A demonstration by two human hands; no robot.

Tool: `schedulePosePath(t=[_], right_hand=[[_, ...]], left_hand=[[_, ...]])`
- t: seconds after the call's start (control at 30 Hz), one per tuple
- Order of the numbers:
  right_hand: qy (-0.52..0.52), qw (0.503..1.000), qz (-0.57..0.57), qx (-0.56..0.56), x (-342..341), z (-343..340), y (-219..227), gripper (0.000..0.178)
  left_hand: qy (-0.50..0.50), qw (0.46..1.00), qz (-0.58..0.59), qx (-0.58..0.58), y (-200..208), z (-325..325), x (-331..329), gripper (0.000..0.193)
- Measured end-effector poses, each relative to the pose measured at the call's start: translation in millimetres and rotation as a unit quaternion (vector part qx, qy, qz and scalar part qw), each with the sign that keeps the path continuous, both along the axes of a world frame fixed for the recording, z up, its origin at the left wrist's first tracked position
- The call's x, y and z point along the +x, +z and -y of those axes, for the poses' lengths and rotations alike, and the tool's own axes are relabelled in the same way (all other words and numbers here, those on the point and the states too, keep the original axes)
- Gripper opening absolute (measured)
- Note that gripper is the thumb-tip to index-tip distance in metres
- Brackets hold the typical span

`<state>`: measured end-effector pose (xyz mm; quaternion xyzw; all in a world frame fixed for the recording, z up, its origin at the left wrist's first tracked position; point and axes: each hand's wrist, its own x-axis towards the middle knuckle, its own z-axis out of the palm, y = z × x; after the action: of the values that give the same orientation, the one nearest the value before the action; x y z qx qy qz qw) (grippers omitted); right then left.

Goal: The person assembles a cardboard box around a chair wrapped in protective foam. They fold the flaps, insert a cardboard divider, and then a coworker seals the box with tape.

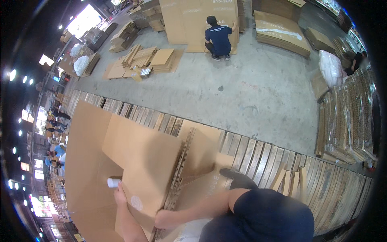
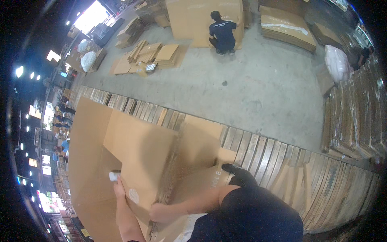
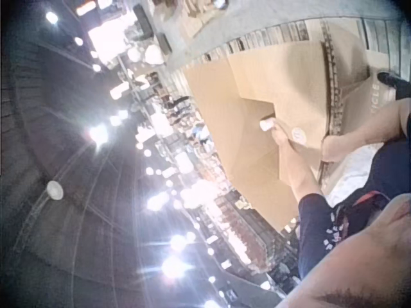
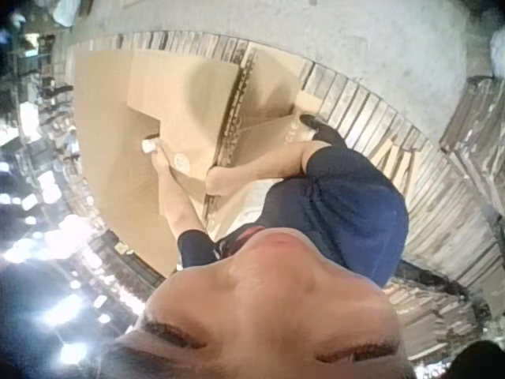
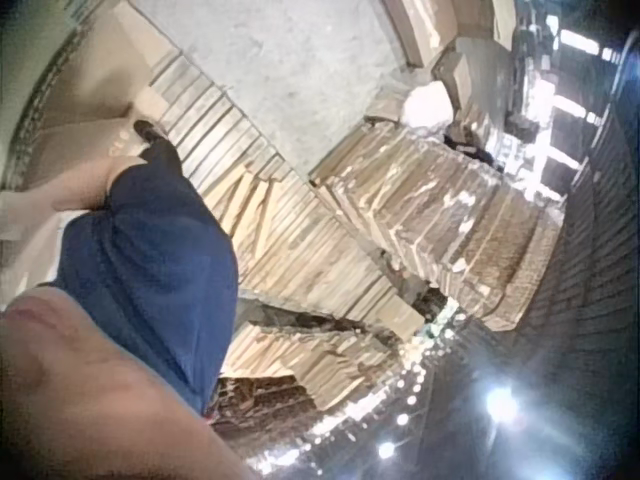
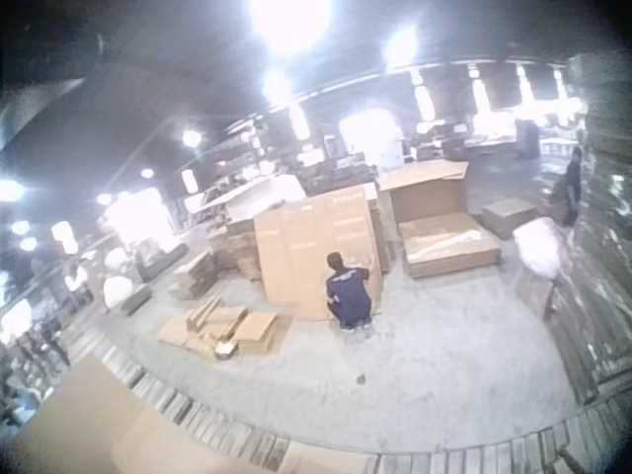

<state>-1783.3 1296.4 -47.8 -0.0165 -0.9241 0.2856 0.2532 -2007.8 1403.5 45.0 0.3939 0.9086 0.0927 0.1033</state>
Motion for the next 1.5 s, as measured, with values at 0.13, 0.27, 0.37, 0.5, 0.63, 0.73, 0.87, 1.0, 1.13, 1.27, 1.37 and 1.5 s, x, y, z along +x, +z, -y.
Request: schedulePosePath(t=[0.13, 0.27, 0.37, 0.5, 0.63, 0.73, 0.87, 1.0, 1.13, 1.27, 1.37, 1.5], right_hand=[[-0.015, 0.998, 0.047, -0.026, -7.5, 5.2, -8.2, 0.011], [0.018, 0.997, 0.075, 0.008, -15.7, 13.1, -13.8, 0.015], [0.020, 0.996, 0.081, -0.025, -10.4, 36.5, -11.9, 0.014], [0.019, 0.998, 0.048, -0.035, 3.2, 36.2, -12.1, 0.017], [0.023, 0.996, 0.081, -0.024, 8.5, 5.8, 10.3, 0.027], [0.091, 0.986, 0.142, -0.015, 12.0, 12.2, 38.3, 0.031], [0.087, 0.983, 0.158, 0.010, 41.8, 39.4, 36.8, 0.032], [0.060, 0.980, 0.188, 0.031, 96.8, 97.0, 8.3, 0.032], [0.043, 0.982, 0.177, 0.043, 181.1, 203.3, -33.2, 0.033], [-0.019, 0.983, 0.167, 0.075, 262.1, 298.5, -35.1, 0.034], [-0.020, 0.967, 0.242, 0.071, 290.3, 314.0, -12.8, 0.043], [0.008, 0.936, 0.334, 0.111, 273.2, 312.6, -1.9, 0.053]], left_hand=[[0.031, 0.986, 0.163, 0.019, -10.9, -8.0, 14.0, 0.097], [0.062, 0.994, 0.082, -0.037, 1.0, -5.7, 9.6, 0.106], [0.068, 0.996, -0.050, -0.037, 20.3, 14.0, -6.3, 0.104], [0.053, 0.989, -0.127, 0.049, 68.1, 81.7, -10.6, 0.084], [0.006, 0.975, -0.173, 0.140, 134.3, 156.7, 74.3, 0.066], [-0.058, 0.939, -0.272, 0.200, 132.3, 243.6, 157.1, 0.052], [-0.106, 0.966, -0.130, 0.199, 98.8, 323.3, 247.7, 0.043], [-0.189, 0.960, -0.104, 0.180, 30.8, 390.1, 316.4, 0.055], [-0.254, 0.958, -0.102, 0.091, -34.5, 437.5, 337.3, 0.075], [-0.285, 0.945, -0.028, 0.158, -45.4, 444.5, 328.7, 0.078], [-0.310, 0.946, -0.038, 0.085, -46.6, 433.1, 320.6, 0.077], [-0.396, 0.916, -0.049, 0.034, -69.0, 430.5, 288.2, 0.074]])
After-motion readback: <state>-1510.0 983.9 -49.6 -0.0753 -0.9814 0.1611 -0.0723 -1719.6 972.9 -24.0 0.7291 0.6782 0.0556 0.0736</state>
